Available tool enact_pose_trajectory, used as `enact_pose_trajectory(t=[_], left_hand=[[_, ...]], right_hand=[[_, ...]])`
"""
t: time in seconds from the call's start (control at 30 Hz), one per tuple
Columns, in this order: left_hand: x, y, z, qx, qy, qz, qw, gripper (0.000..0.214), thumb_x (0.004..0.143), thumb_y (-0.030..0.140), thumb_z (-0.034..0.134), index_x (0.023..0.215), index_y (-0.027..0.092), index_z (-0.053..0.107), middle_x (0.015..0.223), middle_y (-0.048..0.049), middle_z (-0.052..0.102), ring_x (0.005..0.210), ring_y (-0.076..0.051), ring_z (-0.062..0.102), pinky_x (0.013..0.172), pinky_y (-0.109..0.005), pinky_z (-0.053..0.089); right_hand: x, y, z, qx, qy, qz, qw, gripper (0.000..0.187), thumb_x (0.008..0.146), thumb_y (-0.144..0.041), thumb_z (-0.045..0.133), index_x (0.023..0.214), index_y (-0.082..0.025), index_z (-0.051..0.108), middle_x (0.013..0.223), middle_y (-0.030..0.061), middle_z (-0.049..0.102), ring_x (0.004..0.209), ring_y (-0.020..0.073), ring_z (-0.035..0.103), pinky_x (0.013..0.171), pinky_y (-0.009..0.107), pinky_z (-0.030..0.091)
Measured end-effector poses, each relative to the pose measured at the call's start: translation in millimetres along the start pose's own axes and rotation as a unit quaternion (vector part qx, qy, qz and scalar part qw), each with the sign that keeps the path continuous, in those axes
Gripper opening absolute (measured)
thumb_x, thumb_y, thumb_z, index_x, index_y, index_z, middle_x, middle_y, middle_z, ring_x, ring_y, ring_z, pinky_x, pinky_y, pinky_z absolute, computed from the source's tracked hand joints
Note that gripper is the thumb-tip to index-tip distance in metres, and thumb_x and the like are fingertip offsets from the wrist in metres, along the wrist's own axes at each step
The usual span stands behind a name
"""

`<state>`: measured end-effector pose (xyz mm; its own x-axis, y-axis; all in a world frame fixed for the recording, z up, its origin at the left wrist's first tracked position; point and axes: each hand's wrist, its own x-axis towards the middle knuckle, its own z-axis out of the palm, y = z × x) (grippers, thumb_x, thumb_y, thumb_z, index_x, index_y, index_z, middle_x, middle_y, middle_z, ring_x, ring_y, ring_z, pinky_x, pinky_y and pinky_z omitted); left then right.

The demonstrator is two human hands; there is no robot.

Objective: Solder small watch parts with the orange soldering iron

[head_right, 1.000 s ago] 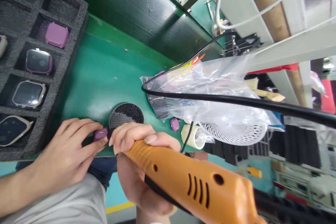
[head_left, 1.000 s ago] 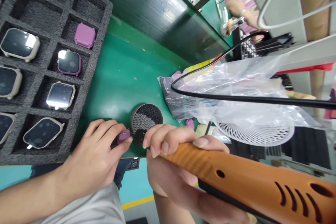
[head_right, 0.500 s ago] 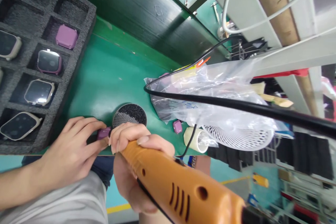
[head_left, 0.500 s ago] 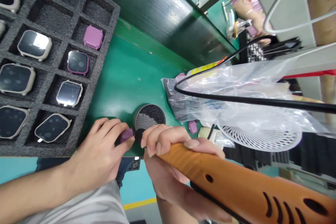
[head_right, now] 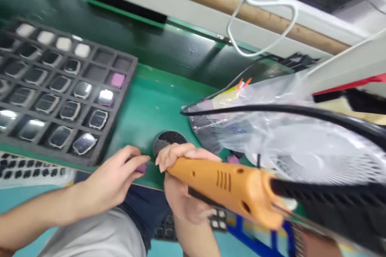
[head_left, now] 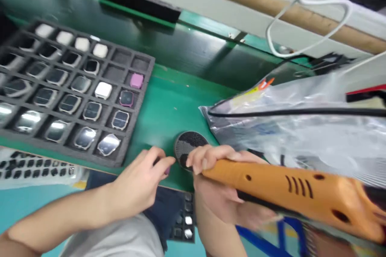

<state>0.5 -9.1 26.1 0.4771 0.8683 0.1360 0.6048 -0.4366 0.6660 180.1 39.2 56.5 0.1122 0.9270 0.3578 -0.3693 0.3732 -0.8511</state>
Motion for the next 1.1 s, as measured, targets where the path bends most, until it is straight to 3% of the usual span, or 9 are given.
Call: enact_pose_trajectory(t=[0.1, 0.17, 0.3, 0.43, 0.57, 0.73, 0.9, 1.03, 1.1], left_hand=[[-1.8, 2.7, -23.4, 0.019, -0.017, 0.007, 1.0, 0.053, 0.098, 0.0, 0.041, 0.147, 0.019, 0.05, 0.12, -0.01, 0.062, 0.093, -0.014, 0.068, 0.083, -0.027, 0.064], [8.2, -8.3, -52.2, 0.058, 0.019, 0.012, 0.998, 0.051, 0.098, 0.001, 0.043, 0.145, 0.02, 0.054, 0.123, -0.0107, 0.062, 0.099, -0.014, 0.07, 0.088, -0.028, 0.065], [55.9, -65.1, -127.0, 0.181, 0.127, -0.022, 0.975, 0.023, 0.102, 0.019, 0.054, 0.116, 0.017, 0.073, 0.118, -0.0132, 0.067, 0.113, -0.025, 0.068, 0.105, -0.045, 0.06], [89.8, -125.4, -173.5, 0.236, 0.129, -0.045, 0.962, 0.026, 0.1, 0.027, 0.057, 0.11, 0.015, 0.078, 0.118, -0.0146, 0.075, 0.116, -0.031, 0.07, 0.111, -0.051, 0.055], [82.2, -151.9, -176.5, 0.255, 0.082, -0.044, 0.962, 0.03, 0.103, 0.028, 0.053, 0.116, 0.019, 0.078, 0.126, -0.0102, 0.077, 0.121, -0.027, 0.072, 0.114, -0.047, 0.054], [85.0, -158.9, -172.9, 0.274, 0.064, -0.061, 0.958, 0.026, 0.104, 0.036, 0.063, 0.116, 0.016, 0.073, 0.13, -0.01, 0.073, 0.124, -0.024, 0.068, 0.113, -0.051, 0.053], [113.4, -145.6, -167.8, 0.313, 0.045, -0.083, 0.945, 0.027, 0.102, 0.04, 0.066, 0.113, 0.016, 0.072, 0.125, -0.0087, 0.071, 0.121, -0.024, 0.066, 0.11, -0.05, 0.052], [137.7, -124.7, -142.9, 0.313, 0.035, -0.099, 0.944, 0.035, 0.101, 0.043, 0.062, 0.121, 0.015, 0.069, 0.12, -0.0127, 0.072, 0.121, -0.029, 0.065, 0.11, -0.054, 0.048], [148.5, -119.2, -132.7, 0.296, 0.047, -0.114, 0.947, 0.04, 0.098, 0.046, 0.064, 0.116, 0.011, 0.069, 0.114, -0.0182, 0.072, 0.122, -0.036, 0.064, 0.11, -0.059, 0.046]], right_hand=[[1.9, -3.9, -2.4, 0.016, -0.009, -0.017, 1.0, 0.052, 0.09, -0.074, 0.063, 0.113, -0.028, 0.067, 0.081, -0.002, 0.066, 0.06, 0.0171, 0.058, 0.054, 0.038, 0.052], [2.9, -7.6, -3.9, 0.026, -0.013, -0.019, 0.999, 0.05, 0.089, -0.072, 0.066, 0.112, -0.027, 0.068, 0.081, -0.0016, 0.066, 0.059, 0.0171, 0.057, 0.053, 0.038, 0.052], [2.6, -11.4, -4.6, 0.036, -0.012, -0.019, 0.999, 0.051, 0.086, -0.073, 0.07, 0.11, -0.028, 0.069, 0.079, -0.0017, 0.065, 0.059, 0.0174, 0.057, 0.053, 0.037, 0.052], [1.7, -10.6, -3.0, 0.042, 0.012, -0.025, 0.999, 0.055, 0.087, -0.079, 0.064, 0.108, -0.029, 0.068, 0.077, -0.0028, 0.063, 0.058, 0.0156, 0.056, 0.052, 0.035, 0.052], [3.1, -11.2, -3.6, 0.047, 0.016, -0.027, 0.998, 0.057, 0.085, -0.081, 0.066, 0.108, -0.029, 0.069, 0.076, -0.0032, 0.064, 0.057, 0.0157, 0.056, 0.052, 0.034, 0.052], [3.7, -10.8, -7.5, 0.056, -0.011, -0.021, 0.998, 0.052, 0.084, -0.075, 0.071, 0.111, -0.03, 0.07, 0.077, -0.0025, 0.066, 0.058, 0.0173, 0.058, 0.053, 0.036, 0.053], [10.5, -11.3, -13.7, 0.065, 0.013, -0.032, 0.997, 0.046, 0.081, -0.064, 0.079, 0.108, -0.027, 0.074, 0.079, -0.0003, 0.069, 0.061, 0.0197, 0.063, 0.052, 0.037, 0.056], [18.4, -18.5, -22.9, 0.071, 0.039, -0.026, 0.996, 0.039, 0.079, -0.05, 0.082, 0.109, -0.027, 0.073, 0.079, -0.0002, 0.073, 0.054, 0.0208, 0.066, 0.046, 0.038, 0.057], [20.6, -20.1, -28.9, 0.048, 0.062, -0.037, 0.996, 0.041, 0.078, -0.054, 0.082, 0.108, -0.029, 0.07, 0.076, -0.0037, 0.07, 0.049, 0.0171, 0.062, 0.044, 0.034, 0.054]])
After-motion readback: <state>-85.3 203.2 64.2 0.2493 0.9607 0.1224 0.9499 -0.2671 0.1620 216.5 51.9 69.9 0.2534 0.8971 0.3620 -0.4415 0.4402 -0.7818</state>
